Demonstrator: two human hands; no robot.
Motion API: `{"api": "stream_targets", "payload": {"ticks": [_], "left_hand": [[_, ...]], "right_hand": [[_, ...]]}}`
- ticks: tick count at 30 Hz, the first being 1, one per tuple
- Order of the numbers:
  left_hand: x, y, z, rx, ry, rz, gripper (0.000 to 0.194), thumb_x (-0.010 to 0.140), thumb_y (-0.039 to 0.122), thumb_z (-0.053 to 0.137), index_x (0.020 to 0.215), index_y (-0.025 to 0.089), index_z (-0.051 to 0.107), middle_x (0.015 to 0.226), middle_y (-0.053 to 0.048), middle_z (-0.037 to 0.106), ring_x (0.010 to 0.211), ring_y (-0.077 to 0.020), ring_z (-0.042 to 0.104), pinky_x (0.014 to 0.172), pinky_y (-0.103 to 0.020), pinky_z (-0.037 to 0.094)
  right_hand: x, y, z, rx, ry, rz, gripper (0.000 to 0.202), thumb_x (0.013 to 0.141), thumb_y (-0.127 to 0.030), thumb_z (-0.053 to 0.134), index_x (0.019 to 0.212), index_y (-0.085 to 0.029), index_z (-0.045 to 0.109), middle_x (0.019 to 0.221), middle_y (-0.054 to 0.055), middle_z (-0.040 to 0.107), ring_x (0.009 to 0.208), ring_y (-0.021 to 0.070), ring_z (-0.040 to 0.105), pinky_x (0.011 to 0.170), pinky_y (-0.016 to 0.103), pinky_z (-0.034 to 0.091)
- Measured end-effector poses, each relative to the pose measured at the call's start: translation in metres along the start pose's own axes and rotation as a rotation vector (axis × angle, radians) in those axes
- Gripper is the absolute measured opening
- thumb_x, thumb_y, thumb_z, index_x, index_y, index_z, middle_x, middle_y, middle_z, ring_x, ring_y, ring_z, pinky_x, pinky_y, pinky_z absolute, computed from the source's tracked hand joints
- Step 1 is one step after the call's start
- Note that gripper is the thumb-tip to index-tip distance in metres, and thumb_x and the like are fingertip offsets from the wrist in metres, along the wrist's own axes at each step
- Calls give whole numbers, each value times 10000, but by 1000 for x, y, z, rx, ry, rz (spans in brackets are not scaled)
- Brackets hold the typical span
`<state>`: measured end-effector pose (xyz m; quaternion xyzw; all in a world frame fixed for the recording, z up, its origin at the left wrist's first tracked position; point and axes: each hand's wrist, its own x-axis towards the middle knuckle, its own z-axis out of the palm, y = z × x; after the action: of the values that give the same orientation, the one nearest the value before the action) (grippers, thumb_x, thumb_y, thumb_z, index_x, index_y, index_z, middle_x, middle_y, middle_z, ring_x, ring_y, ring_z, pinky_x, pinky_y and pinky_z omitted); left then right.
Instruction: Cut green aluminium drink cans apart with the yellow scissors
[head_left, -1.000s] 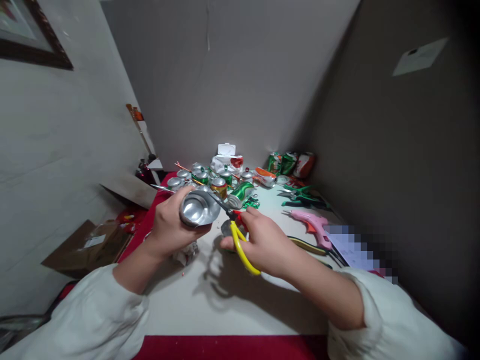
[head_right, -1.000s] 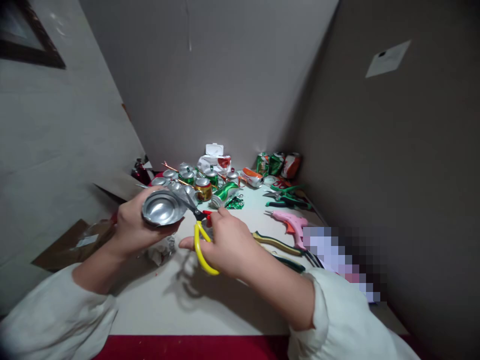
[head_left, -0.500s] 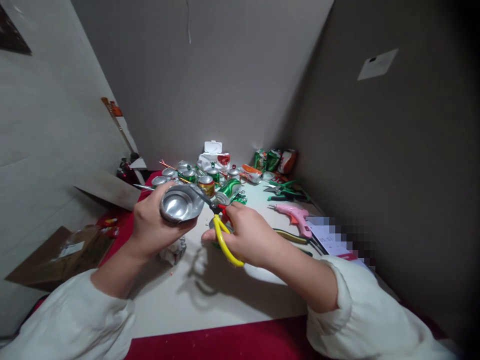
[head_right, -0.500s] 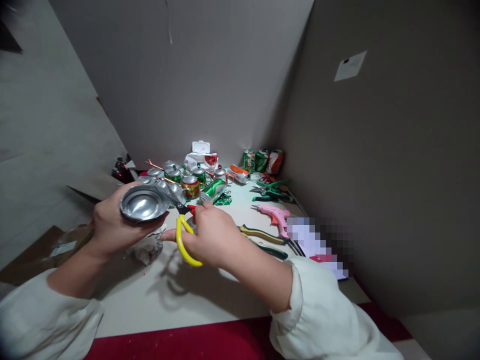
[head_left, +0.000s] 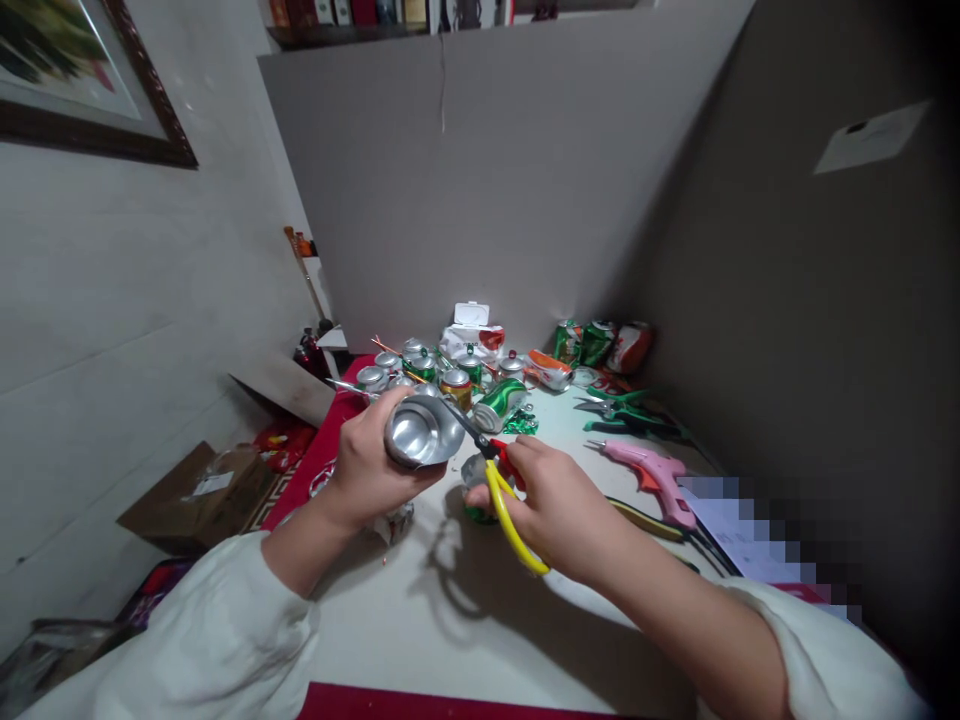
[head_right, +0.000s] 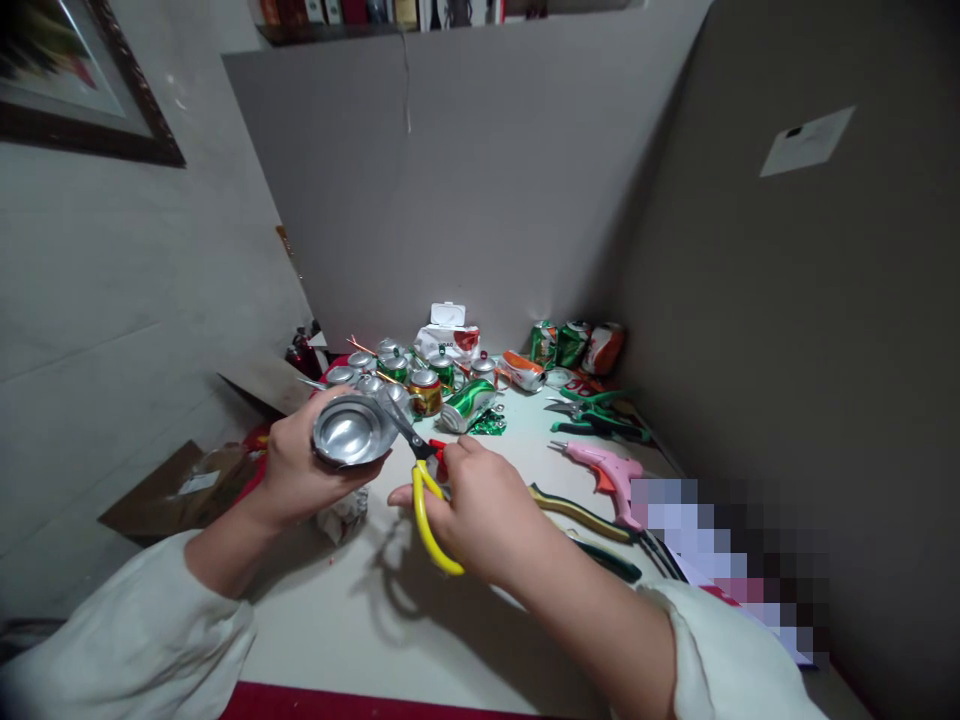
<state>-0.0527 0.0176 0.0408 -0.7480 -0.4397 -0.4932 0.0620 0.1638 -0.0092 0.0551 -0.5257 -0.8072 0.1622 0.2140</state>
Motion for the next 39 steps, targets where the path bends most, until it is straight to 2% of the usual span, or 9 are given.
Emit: {"api": "stream_targets", "payload": {"ticks": [14, 17, 22, 30, 39], "left_hand": [[0, 2, -2, -67, -24, -34, 616, 565, 278, 825, 1121, 182, 578, 950, -61, 744, 820, -227, 723, 766, -331, 599], [0, 2, -2, -87, -42, -20, 600, 584, 275, 812, 1126, 185, 572, 938, -52, 740, 814, -222, 721, 749, -321, 598], [-3, 1, -1, -115, -112, 62, 653, 589, 325, 814, 1169, 180, 552, 1001, -82, 728, 872, -249, 722, 763, -341, 595], [-2, 5, -3, -152, -134, 4, 665, 576, 306, 813, 1174, 190, 547, 998, -70, 737, 874, -246, 725, 771, -335, 597], [-1, 5, -5, -194, -189, -65, 626, 557, 289, 835, 1123, 208, 580, 992, -55, 734, 871, -240, 715, 761, -343, 606]], "right_hand": [[7, 13, 2, -43, -8, -66, 340, 921, -473, 565, 752, -178, 551, 820, 50, 562, 692, 173, 540, 641, 291, 410], [6, 12, -2, -51, -29, -69, 343, 877, -510, 608, 824, -173, 580, 868, 57, 571, 716, 190, 552, 645, 306, 417], [3, 5, -6, 6, -52, -56, 546, 824, -650, 588, 1072, -164, 567, 1039, 104, 577, 870, 258, 580, 719, 360, 452], [2, 4, -2, -15, 10, -43, 501, 830, -680, 558, 864, -181, 575, 924, 76, 586, 756, 218, 568, 638, 329, 413], [4, 11, -6, 12, -3, -80, 477, 822, -655, 598, 803, -179, 584, 826, 53, 571, 668, 175, 521, 592, 290, 391]]}}
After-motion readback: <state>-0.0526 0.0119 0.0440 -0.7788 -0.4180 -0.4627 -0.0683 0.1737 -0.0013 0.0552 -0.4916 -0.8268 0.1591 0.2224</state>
